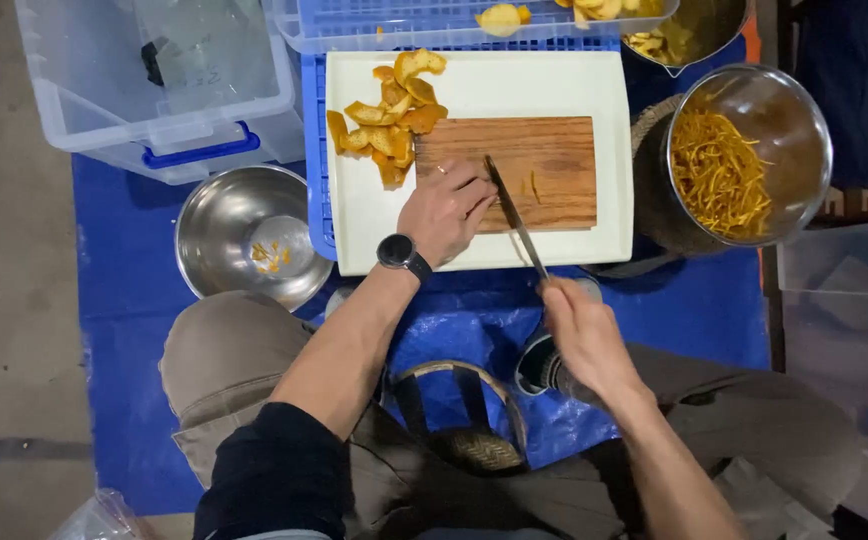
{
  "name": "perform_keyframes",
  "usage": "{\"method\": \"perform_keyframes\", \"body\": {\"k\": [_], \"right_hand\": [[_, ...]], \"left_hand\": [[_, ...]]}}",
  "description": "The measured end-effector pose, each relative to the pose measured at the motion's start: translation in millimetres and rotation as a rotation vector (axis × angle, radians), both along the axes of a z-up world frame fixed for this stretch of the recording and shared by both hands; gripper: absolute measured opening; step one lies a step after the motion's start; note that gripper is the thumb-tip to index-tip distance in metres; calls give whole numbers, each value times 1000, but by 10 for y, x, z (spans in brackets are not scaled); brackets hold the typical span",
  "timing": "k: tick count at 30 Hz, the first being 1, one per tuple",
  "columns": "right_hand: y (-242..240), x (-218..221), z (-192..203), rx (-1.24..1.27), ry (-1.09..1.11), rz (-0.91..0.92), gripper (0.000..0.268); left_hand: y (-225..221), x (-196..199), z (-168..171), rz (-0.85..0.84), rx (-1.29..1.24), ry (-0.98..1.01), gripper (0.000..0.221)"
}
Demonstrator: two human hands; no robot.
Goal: Julienning orange peels into thin strips using a knife on a wooden cutting board while sitting on the floor.
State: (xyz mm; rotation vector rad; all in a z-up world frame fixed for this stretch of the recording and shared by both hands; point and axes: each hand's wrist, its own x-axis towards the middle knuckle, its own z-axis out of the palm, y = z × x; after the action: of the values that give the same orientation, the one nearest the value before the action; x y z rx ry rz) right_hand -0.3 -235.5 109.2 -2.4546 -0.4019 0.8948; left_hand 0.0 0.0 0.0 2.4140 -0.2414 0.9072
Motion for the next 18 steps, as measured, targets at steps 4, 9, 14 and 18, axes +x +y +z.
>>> {"method": "perform_keyframes", "body": {"k": [4,9,14,18], "right_hand": [[-88,16,-51,11,-37,-32,42],[-27,19,59,5,-54,11,45],[28,31,255,-89,-40,37,46],[184,82,90,-80,-94,61,48]], "left_hand": [[-30,-43,12,5,-40,27,12],[-19,-6,-1,14,-55,16,11],[1,-10,-37,24,-73,41,7],[-38,-17,-53,48,-62,48,9]]}}
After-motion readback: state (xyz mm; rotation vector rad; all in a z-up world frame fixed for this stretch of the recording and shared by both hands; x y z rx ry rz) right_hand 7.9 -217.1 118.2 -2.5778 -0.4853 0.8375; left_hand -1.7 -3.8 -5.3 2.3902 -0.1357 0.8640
